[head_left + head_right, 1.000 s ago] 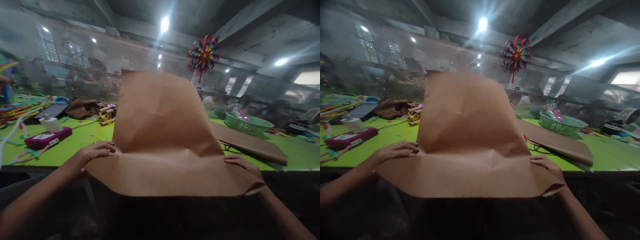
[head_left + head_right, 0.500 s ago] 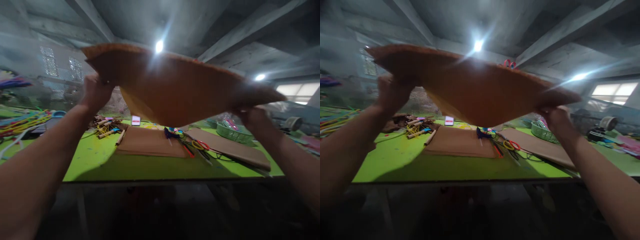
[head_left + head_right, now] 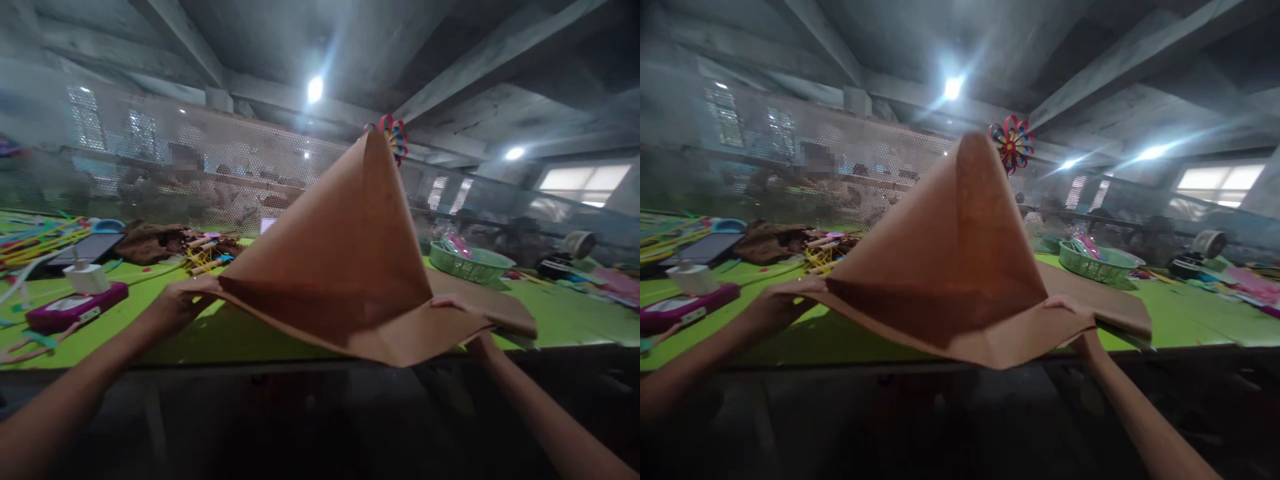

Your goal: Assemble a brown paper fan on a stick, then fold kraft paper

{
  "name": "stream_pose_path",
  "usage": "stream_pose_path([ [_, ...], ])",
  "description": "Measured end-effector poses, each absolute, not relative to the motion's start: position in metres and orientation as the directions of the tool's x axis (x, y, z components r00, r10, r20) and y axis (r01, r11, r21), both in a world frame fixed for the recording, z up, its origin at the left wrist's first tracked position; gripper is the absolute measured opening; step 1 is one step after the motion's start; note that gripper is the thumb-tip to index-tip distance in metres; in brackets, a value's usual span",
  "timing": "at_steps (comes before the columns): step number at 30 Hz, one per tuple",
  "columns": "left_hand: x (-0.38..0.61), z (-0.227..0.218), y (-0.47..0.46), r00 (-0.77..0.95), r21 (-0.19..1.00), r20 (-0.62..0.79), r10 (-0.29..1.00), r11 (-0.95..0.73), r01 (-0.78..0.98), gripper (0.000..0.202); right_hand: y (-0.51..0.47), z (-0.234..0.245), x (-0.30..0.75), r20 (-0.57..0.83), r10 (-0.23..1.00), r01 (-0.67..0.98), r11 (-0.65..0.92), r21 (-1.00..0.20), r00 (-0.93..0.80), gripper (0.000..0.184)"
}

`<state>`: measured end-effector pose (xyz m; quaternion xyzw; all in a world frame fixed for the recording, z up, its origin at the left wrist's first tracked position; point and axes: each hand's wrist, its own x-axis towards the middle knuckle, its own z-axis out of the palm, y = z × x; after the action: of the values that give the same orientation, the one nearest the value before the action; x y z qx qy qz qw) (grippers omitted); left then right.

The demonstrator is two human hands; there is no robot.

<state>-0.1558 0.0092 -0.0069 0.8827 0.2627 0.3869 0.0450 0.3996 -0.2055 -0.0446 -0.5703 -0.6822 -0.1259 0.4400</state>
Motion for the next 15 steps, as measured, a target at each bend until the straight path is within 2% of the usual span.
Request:
stream_pose_path([
  [3,-0.167,-0.026,0.012,0.681,0.293,0.513,0.522,-0.853,0.433,0.029,-0.206,-0.069,0.397,0.701,0.71,0.861,0.395,-0.322,-0.063,0.065],
  [9,-0.169,-0.035,0.012,0.646,0.329,0.406,0.647,-0.763,0.557,0.043,-0.214,-0.081,0.398,0.632,0.752,0.844,0.453,-0.287,-0.188,0.067],
  [15,-0.164,-0.034,0.01,0.617,0.402,0.383,0.687,-0.726,0.559,0.059,-0.217,-0.08,0.41,0.543,0.828,0.903,0.332,-0.271,-0.141,0.043],
])
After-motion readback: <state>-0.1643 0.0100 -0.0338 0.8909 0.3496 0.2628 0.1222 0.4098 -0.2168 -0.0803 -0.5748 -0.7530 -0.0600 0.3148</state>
